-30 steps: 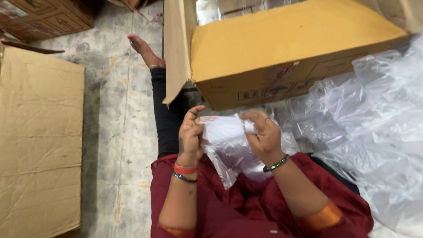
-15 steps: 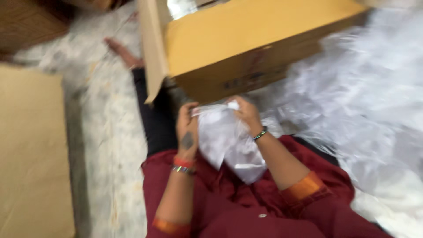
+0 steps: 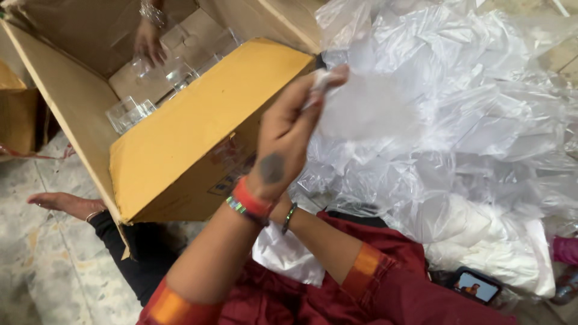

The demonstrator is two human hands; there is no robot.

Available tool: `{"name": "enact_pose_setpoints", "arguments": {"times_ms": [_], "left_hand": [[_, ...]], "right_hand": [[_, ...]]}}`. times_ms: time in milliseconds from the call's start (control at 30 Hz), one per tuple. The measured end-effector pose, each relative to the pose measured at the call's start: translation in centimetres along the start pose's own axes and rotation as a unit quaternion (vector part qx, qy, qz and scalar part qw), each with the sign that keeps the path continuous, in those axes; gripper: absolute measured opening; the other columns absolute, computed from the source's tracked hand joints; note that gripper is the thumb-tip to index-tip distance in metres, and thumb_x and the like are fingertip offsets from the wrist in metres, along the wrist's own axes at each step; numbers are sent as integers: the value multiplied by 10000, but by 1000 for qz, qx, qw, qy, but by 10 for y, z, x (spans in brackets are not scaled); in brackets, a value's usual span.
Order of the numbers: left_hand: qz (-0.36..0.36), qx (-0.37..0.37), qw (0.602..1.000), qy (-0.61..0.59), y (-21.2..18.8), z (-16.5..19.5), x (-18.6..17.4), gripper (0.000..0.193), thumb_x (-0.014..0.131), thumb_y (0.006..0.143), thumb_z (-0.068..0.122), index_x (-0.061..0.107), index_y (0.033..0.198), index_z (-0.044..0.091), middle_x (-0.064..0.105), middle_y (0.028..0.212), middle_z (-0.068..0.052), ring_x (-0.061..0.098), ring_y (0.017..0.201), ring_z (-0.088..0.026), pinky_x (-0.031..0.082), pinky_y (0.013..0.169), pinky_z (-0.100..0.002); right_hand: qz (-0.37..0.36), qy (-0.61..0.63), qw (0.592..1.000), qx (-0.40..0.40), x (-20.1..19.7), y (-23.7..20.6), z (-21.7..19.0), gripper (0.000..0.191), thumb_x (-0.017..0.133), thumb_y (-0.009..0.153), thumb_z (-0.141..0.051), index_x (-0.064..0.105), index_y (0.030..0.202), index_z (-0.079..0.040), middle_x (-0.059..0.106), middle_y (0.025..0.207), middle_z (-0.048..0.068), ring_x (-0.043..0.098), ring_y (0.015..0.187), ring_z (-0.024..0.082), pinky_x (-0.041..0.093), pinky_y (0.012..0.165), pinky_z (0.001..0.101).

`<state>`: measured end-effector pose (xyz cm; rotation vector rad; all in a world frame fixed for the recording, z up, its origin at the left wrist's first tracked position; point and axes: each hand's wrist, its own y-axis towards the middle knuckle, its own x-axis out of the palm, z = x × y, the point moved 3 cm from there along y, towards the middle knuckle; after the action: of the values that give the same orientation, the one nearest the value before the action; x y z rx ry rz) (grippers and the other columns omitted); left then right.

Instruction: The person sits on the floor and repeatedly picks up small clear plastic containers, wraps each one in a white tissue or paper, and places the wrapped item into a cardboard box. The process is repeated for multiple containers.

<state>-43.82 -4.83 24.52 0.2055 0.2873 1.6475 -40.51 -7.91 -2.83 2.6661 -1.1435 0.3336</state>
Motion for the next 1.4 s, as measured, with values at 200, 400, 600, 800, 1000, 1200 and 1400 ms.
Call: {"name": "enact_pose_setpoints", "arguments": {"times_ms": [200,400,600,800,1000,1200,1400], "left_hand": [[37,29,976,212,-31,-45,-9,306,631,1039,189,650,1321,70,655,1421,-115,615,1333,-213,481,1114,-342],[235,25,888,394,-176,-77,-80,466,761,927,222,574,1303,22,616,1349,-180,562,1280,-291,428,1103,-390],[320,-165,891,278,-263,-107,-97,296,770,949,233,641,1114,24,691,941,-69,619,865,-157,538,824,-311],[363,-209,859,295,-270,-101,-104,200,680,1028,220,693,1036,21,679,783,-73,590,707,-132,506,656,-291],[379,-154,863,296,-267,-87,-102,173,680,1006,193,654,1005,22,720,814,-81,640,692,-146,525,656,-290],[387,-118,861,308,-270,-90,-107,186,641,1009,216,651,1026,31,719,848,-87,667,721,-131,530,659,-288],[395,-143,875,241,-287,-131,-118,317,606,1098,307,666,989,15,634,790,-48,543,687,-119,469,647,-269]], "right_hand": [[10,-13,999,-31,-12,1,-1,219,584,925,-71,707,1092,-2,740,1040,60,683,965,143,564,879,298],[-62,22,997,-42,-13,-1,-14,239,550,932,-55,715,1094,2,743,1049,72,694,972,159,573,887,307],[-174,88,980,45,16,-23,-44,232,657,1028,-207,728,1077,8,741,1012,78,693,962,132,555,908,283],[-225,68,965,120,23,-34,-63,238,808,884,-196,733,1015,-11,736,983,43,668,912,112,536,837,260],[-199,65,968,141,30,-39,-43,184,812,904,-176,748,984,-24,727,930,21,642,865,87,520,792,260],[-142,121,968,167,37,-41,-31,159,807,914,-168,732,957,-34,708,903,6,628,828,98,518,755,279],[-191,156,961,124,39,-44,-27,199,799,901,-236,727,940,-54,735,1007,33,668,975,124,535,908,284]]}}
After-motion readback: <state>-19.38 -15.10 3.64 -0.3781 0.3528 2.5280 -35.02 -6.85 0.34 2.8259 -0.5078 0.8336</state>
